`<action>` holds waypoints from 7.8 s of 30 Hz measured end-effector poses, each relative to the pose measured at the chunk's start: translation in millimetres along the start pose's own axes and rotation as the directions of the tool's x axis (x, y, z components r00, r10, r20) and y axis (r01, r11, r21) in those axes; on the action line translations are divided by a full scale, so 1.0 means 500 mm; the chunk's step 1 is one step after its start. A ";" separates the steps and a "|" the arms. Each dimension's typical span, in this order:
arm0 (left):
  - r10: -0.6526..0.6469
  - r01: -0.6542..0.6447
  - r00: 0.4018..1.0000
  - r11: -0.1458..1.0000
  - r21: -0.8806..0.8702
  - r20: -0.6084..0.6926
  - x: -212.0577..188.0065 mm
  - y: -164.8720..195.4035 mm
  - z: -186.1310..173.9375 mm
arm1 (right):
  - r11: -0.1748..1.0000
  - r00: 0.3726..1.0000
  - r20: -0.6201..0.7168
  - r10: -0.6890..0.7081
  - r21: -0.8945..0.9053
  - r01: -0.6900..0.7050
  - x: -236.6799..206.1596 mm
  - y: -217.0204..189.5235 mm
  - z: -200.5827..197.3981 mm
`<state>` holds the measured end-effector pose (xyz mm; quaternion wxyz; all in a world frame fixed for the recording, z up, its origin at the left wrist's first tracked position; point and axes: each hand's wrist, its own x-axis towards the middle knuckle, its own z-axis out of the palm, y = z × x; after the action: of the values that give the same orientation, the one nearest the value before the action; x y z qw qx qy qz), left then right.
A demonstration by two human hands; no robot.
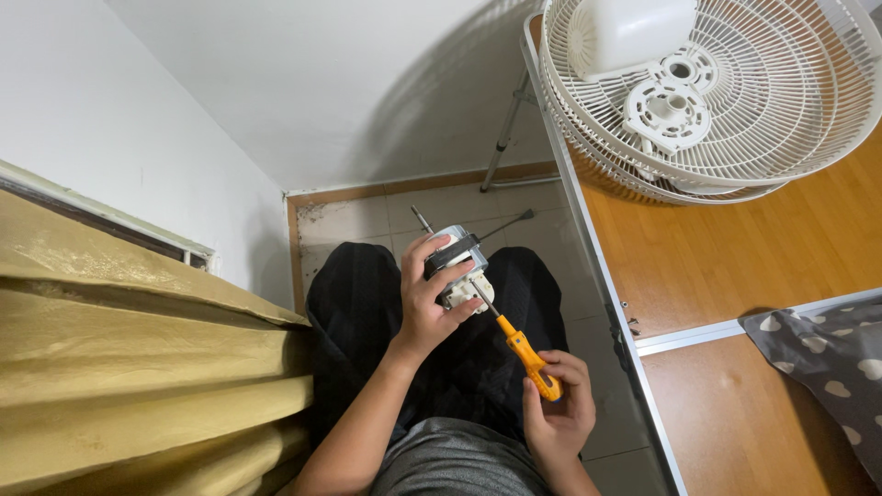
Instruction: The person sits on the floor and uses a yellow screwdriver to remove a screw from a white fan motor housing, then reinserts and tightens the screw. The fan cage and base are visible on a nearby table.
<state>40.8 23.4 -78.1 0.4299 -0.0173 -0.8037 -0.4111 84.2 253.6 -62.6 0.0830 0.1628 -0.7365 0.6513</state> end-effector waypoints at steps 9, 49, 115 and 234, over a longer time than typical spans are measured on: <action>-0.009 0.009 1.000 1.000 0.005 0.009 -0.002 0.004 -0.009 | 0.999 1.000 -0.010 0.020 -0.036 -0.020 -0.004 -0.019 -0.001; -0.021 0.021 1.000 1.000 0.010 0.007 0.000 0.015 -0.013 | 0.998 0.997 -0.015 -0.069 0.002 0.069 -0.007 -0.034 -0.010; -0.027 0.029 0.998 0.999 0.023 -0.051 -0.036 0.040 0.001 | 0.895 0.939 0.089 0.332 0.283 -0.344 -0.020 0.006 -0.039; 0.052 -0.072 0.991 0.984 0.162 0.125 -0.018 0.068 -0.028 | 0.775 0.920 0.114 0.376 0.505 -0.379 -0.013 0.023 -0.044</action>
<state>68.7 39.2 -58.5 0.3932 -0.0310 -0.8587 -0.3272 84.2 277.1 -72.5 -0.0985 0.0303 -0.5517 0.8276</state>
